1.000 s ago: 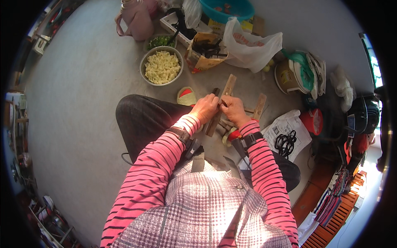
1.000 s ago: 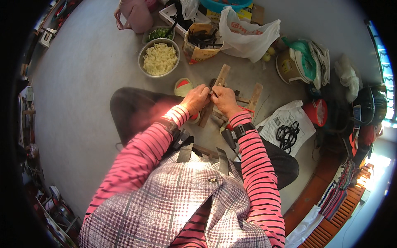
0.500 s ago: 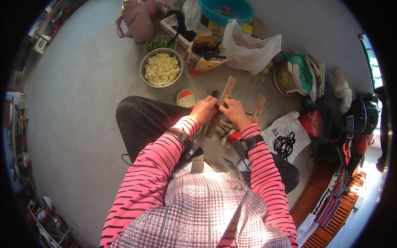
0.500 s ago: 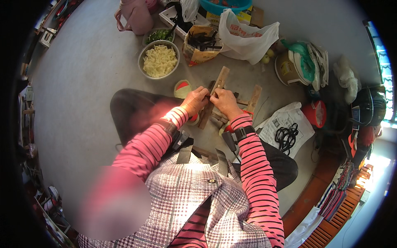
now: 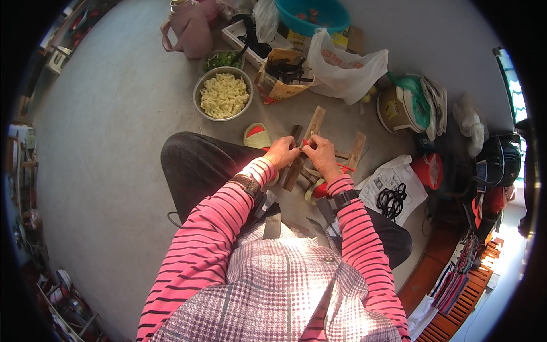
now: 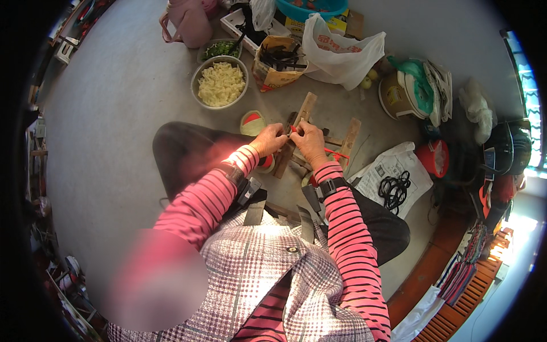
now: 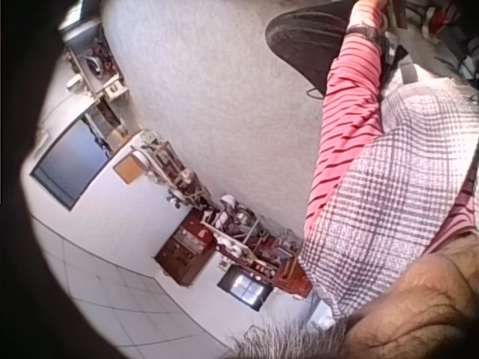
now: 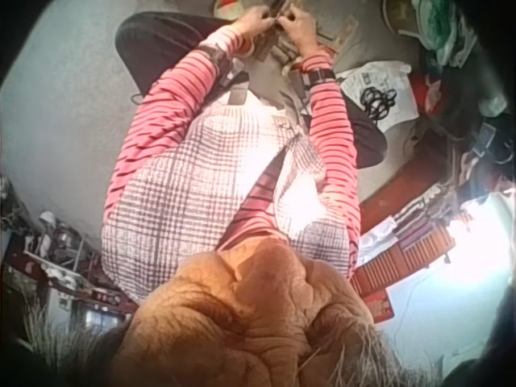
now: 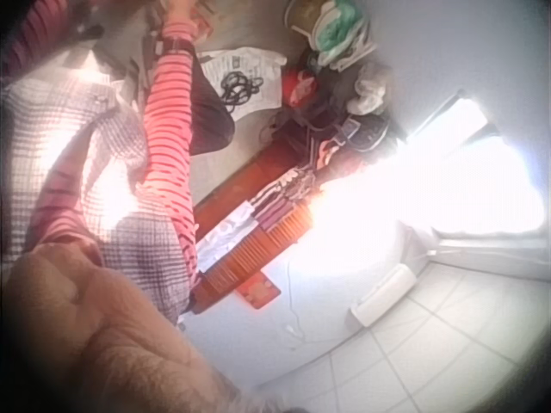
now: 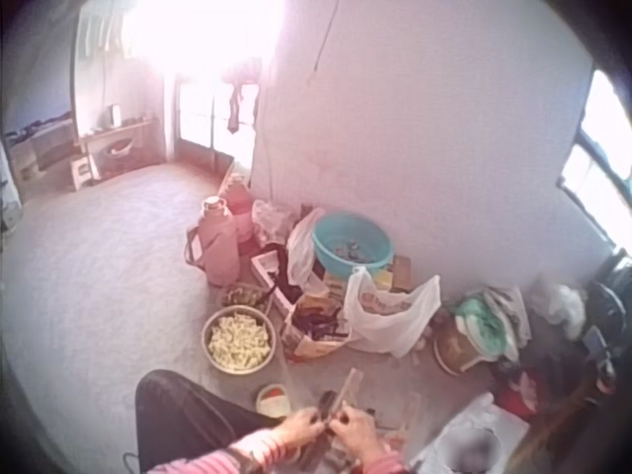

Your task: The person sits on the floor and assembles a small wooden frame by threading and tying red and black straps through its holes. They adjust the straps, pull them tight, and secure the frame components together.

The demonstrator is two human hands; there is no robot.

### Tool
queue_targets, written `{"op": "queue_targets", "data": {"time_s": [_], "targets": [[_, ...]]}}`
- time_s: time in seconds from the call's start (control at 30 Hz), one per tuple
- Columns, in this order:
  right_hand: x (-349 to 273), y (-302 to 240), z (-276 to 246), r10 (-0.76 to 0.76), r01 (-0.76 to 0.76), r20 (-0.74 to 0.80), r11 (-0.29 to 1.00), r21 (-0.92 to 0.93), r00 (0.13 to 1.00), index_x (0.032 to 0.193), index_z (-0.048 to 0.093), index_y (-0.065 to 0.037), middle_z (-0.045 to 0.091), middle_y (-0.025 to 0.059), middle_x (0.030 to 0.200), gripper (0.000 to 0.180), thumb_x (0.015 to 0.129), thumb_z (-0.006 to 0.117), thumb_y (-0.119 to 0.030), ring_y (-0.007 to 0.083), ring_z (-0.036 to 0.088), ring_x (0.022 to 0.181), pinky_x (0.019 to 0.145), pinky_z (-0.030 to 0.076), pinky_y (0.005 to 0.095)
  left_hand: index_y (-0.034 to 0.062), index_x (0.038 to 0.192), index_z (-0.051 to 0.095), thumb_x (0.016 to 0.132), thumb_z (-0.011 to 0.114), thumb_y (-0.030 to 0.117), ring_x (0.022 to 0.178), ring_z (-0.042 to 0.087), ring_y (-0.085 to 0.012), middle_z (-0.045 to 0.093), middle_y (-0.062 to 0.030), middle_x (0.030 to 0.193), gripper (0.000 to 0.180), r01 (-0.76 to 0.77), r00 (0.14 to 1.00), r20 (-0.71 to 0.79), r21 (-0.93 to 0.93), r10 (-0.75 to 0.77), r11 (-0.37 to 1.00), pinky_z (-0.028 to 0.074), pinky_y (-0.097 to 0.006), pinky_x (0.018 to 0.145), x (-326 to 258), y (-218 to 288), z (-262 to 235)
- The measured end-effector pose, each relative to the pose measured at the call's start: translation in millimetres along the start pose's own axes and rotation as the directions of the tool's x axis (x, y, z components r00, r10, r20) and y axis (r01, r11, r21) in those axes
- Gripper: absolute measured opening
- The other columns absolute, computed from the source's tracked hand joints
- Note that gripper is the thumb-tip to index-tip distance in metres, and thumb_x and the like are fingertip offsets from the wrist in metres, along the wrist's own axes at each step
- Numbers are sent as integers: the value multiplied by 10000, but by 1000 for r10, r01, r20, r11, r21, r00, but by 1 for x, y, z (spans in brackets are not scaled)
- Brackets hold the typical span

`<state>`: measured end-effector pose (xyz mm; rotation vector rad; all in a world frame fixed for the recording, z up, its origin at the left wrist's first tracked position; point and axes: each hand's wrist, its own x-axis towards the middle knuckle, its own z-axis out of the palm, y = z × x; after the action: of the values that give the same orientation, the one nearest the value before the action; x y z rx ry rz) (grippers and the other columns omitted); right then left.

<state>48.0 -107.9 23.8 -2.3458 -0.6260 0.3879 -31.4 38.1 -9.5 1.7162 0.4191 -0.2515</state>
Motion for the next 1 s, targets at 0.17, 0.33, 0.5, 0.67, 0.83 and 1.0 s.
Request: {"op": "queue_targets", "data": {"time_s": [0.17, 0.33, 0.5, 0.67, 0.83, 1.0], "targets": [[-2, -10, -5, -120, 119, -10, 991, -58, 993, 781, 605, -43, 626, 138, 737, 190, 806, 639, -228, 338, 620, 695, 646, 487, 410, -23, 898, 569, 852, 556, 159, 669, 628, -194, 613, -121, 741, 188, -291, 948, -84, 165, 307, 942, 527, -350, 583, 6, -7, -1], [-12, -1, -5, -45, 36, -95, 995, -92, 994, 818, 633, -44, 628, 148, 790, 178, 837, 631, -221, 342, 626, 742, 675, 485, 413, -24, 872, 557, 877, 542, 155, 645, 597, -188, 581, -103, 716, 179, 32, 989, -129, -315, -76, 948, 526, -338, 523, 12, -10, -3], [-5, 7, -6, -48, 54, -68, 995, 88, 997, 819, 652, -13, 655, 147, 771, 186, 848, 619, -194, 301, 642, 696, 653, 496, 376, 1, 897, 545, 889, 553, 157, 684, 609, -162, 610, -84, 822, 156, 133, 985, -9, -597, -173, 791, 538, -315, 516, 14, -10, -4], [11, 2, -5, 56, -73, 73, 967, 245, 996, 800, 660, -3, 669, 115, 686, 211, 872, 598, -192, 192, 640, 574, 587, 502, 325, 20, 908, 553, 884, 572, 148, 725, 627, -145, 619, -71, 850, 132, 77, 994, -23, -526, -105, 847, 545, -301, 539, 14, -10, -6], [11, 2, -9, 72, -99, 118, 966, 240, 990, 796, 630, 6, 664, 107, 668, 223, 890, 577, -188, 169, 635, 543, 565, 510, 306, 23, 911, 556, 882, 577, 141, 705, 631, -149, 633, -73, 866, 124, 93, 991, -17, -607, -130, 789, 546, -295, 545, 16, -11, -7], [1, -1, -12, -31, 22, 123, 997, 78, 992, 820, 612, 2, 681, 131, 780, 170, 843, 623, -166, 270, 668, 693, 662, 528, 359, 25, 922, 568, 878, 571, 124, 687, 629, -149, 641, -75, 869, 108, 137, 984, 5, -656, -177, 743, 548, -295, 551, 15, -10, -8]]}}
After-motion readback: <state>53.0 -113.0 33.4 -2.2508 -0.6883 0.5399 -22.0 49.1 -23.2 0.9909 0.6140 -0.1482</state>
